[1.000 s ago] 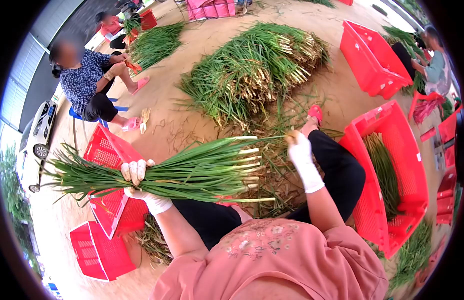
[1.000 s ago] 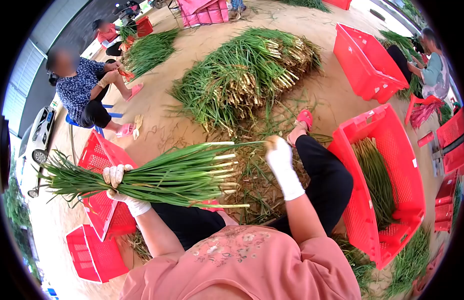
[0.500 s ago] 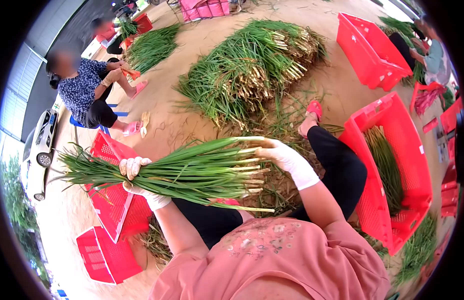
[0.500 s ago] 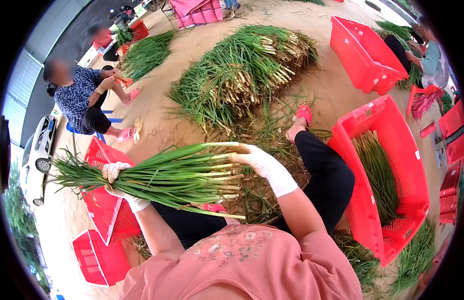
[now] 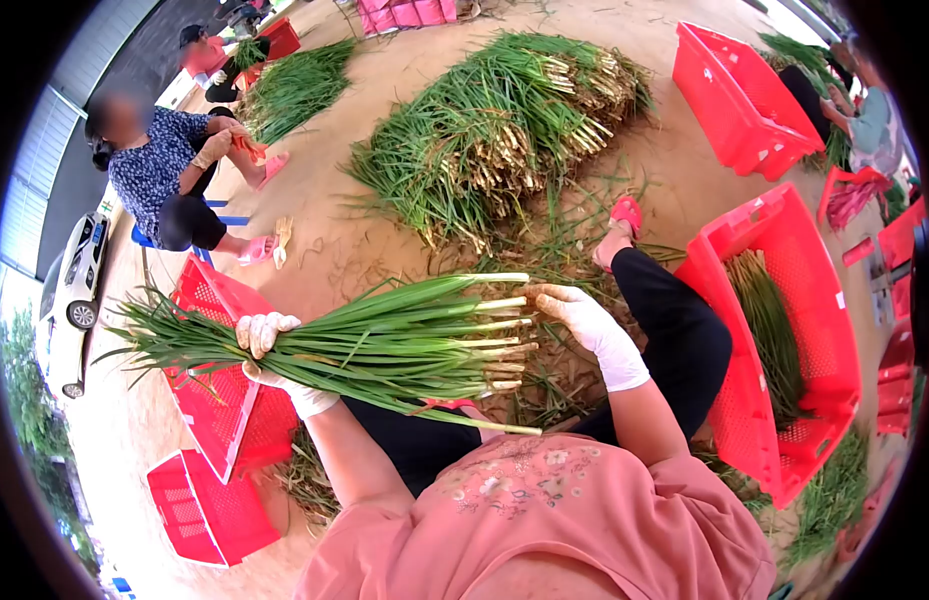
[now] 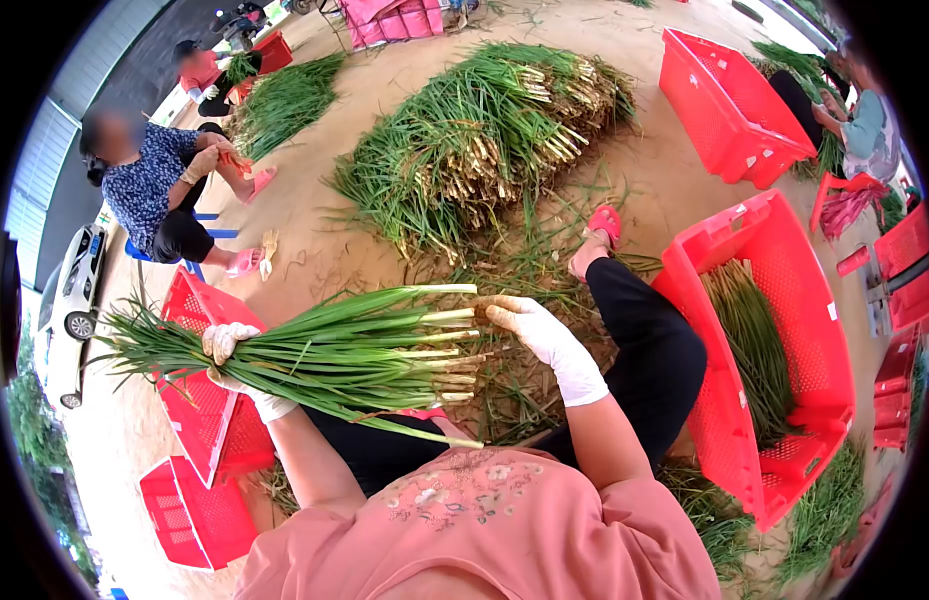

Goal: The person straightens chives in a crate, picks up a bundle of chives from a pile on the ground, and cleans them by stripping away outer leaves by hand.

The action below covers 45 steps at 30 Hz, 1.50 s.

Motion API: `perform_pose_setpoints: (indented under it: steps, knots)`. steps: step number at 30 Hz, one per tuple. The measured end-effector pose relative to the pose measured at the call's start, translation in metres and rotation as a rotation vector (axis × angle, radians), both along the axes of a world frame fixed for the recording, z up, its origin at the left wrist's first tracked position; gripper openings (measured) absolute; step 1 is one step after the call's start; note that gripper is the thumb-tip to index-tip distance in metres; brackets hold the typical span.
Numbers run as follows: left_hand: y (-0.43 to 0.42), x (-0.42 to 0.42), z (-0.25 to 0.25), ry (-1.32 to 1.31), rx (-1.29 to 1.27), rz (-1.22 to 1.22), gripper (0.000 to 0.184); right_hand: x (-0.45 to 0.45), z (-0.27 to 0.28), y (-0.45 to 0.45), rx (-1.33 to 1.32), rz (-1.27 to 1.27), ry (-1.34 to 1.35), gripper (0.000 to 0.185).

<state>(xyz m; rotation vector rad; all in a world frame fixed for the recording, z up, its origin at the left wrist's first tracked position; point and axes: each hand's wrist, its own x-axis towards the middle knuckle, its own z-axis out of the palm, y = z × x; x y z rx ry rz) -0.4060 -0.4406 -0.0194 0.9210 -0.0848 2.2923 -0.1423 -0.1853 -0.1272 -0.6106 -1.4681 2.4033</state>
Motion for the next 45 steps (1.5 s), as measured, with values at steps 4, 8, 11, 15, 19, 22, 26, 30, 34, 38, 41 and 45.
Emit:
perform_pose_setpoints:
  steps: [4, 8, 11, 15, 19, 22, 26, 30, 34, 38, 41, 45]
  knots:
    - [0.001, -0.001, -0.002, -0.017, 0.001, 0.001, 0.03, -0.018, -0.008, -0.005, -0.227, 0.13, 0.129, 0.035]
    - [0.002, -0.001, -0.003, -0.006, 0.056, -0.06, 0.029, -0.019, -0.005, 0.005, -0.372, 0.325, 0.235, 0.043]
    - [-0.001, -0.003, -0.002, -0.036, 0.028, -0.059, 0.029, -0.02, 0.005, -0.001, -0.329, 0.441, 0.191, 0.044]
    - [0.003, -0.003, -0.004, -0.005, 0.011, -0.062, 0.029, -0.028, 0.01, -0.007, 0.004, 0.544, 0.018, 0.043]
    - [0.016, 0.002, -0.004, 0.056, -0.03, -0.083, 0.028, -0.039, 0.02, -0.02, -0.04, 0.519, 0.072, 0.038]
    - [0.024, 0.001, -0.005, 0.099, -0.076, -0.105, 0.028, -0.049, 0.03, -0.029, 0.069, 0.442, -0.059, 0.027]
    - [0.027, 0.004, -0.001, 0.139, -0.08, -0.069, 0.026, -0.05, 0.032, -0.032, 0.482, 0.209, -0.12, 0.02]
    - [0.024, 0.003, 0.003, 0.16, -0.094, -0.027, 0.024, -0.043, 0.025, -0.034, 0.71, -0.059, -0.177, 0.017]
    - [0.024, 0.002, 0.002, 0.187, -0.135, -0.031, 0.025, -0.034, -0.001, -0.029, 0.832, -0.32, -0.247, 0.016]
    - [0.019, 0.001, 0.0, 0.205, -0.141, -0.007, 0.025, -0.006, -0.028, -0.002, 0.505, -0.518, -0.336, 0.012]
    - [0.008, -0.004, 0.006, 0.2, -0.081, 0.031, 0.025, 0.047, -0.106, 0.058, 0.552, -0.58, -0.636, 0.013]
    - [0.004, -0.005, 0.015, 0.196, -0.068, 0.054, 0.025, 0.044, -0.024, 0.02, 1.454, -0.583, -0.759, 0.019]
